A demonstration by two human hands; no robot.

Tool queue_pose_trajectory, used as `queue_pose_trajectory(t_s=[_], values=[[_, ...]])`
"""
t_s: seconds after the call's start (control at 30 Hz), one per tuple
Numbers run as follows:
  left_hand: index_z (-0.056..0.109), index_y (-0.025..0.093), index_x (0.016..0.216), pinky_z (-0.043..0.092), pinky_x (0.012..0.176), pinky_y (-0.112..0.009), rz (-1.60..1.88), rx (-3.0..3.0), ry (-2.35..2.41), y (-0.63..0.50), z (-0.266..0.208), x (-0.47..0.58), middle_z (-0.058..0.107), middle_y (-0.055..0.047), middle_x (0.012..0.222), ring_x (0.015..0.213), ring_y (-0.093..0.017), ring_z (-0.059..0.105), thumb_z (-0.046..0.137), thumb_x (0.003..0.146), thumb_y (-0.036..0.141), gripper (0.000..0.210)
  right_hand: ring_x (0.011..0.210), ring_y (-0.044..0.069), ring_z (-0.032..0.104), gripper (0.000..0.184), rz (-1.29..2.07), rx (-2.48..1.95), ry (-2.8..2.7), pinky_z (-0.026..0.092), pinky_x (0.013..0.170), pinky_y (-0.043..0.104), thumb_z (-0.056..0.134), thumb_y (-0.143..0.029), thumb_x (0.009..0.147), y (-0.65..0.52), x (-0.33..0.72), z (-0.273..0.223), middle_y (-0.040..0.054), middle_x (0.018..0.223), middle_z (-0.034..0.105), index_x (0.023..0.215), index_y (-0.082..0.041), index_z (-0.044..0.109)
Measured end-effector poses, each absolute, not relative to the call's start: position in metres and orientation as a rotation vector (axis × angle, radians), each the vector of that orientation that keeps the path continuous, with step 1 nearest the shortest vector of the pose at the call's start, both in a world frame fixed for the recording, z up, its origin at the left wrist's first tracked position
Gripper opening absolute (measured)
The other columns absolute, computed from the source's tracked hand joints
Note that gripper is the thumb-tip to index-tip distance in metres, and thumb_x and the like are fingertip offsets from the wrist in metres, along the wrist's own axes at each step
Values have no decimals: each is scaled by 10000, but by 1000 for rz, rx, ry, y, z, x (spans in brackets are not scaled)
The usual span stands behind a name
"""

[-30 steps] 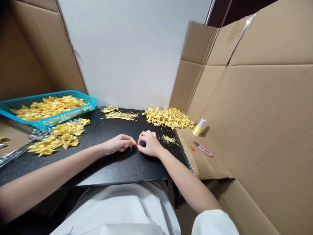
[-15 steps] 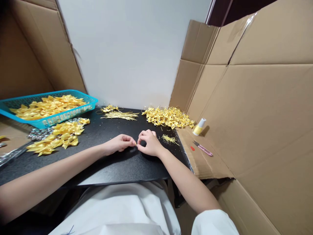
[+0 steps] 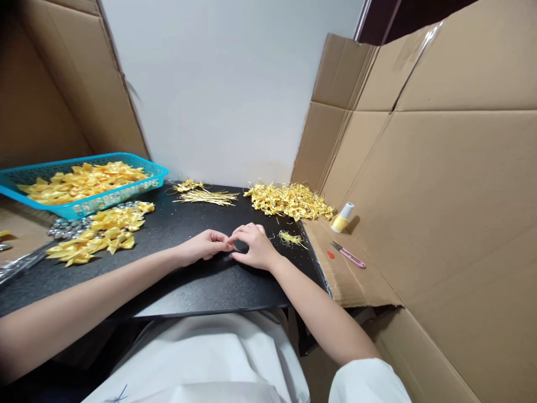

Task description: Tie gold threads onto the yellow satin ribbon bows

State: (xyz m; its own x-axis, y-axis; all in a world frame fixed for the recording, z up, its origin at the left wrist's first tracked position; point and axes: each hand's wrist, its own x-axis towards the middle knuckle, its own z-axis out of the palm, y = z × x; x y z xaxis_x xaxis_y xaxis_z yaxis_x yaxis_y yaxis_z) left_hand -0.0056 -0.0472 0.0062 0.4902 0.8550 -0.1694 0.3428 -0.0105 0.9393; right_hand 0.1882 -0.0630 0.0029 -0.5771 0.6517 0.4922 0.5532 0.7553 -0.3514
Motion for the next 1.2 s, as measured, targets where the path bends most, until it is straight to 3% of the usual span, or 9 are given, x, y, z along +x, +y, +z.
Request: queue_pose_trajectory(t_s=[0.17,0.33,0.5,0.73,0.97,1.2], values=[[626,140,685,108,410,-228,555,1574,1060,-47,7,-5,313,88,471,414,-48,191,716,612,468,348,948,175,556,91,127,-900,-2302,303,887,360,681,-207,791,-63,188,1,10,960,684,878,-236,675],[650,133,713,127,414,-231,547,1581,1044,-48,8,-7,324,83,490,425,-52,207,717,614,463,351,911,170,560,28,80,-912,-2282,293,882,367,663,-245,823,-60,188,-2,8,912,704,824,-241,690],[662,124,756,135,422,-232,539,1575,1022,-46,9,-8,379,71,514,433,-51,226,719,609,427,342,876,160,567,84,62,-907,-2253,291,888,367,648,-246,830,-58,189,-4,-2,857,704,750,-232,673],[603,142,850,121,417,-199,587,1454,973,-47,8,-8,247,117,467,432,-52,164,702,616,459,406,867,163,597,60,83,-869,-2209,334,909,366,612,-189,784,-61,187,-3,0,850,702,734,-220,603],[485,179,713,130,413,-190,580,1468,957,-47,6,-7,274,110,461,429,-48,183,703,635,516,409,785,166,652,152,184,-849,-2138,395,959,389,578,-127,717,-58,180,-10,8,829,732,623,-228,515],[488,183,715,132,405,-194,561,1498,954,-46,6,-7,272,116,442,411,-48,179,700,633,537,421,755,162,658,151,188,-877,-2115,439,929,380,575,-126,708,-55,181,-15,2,777,721,617,-230,515]])
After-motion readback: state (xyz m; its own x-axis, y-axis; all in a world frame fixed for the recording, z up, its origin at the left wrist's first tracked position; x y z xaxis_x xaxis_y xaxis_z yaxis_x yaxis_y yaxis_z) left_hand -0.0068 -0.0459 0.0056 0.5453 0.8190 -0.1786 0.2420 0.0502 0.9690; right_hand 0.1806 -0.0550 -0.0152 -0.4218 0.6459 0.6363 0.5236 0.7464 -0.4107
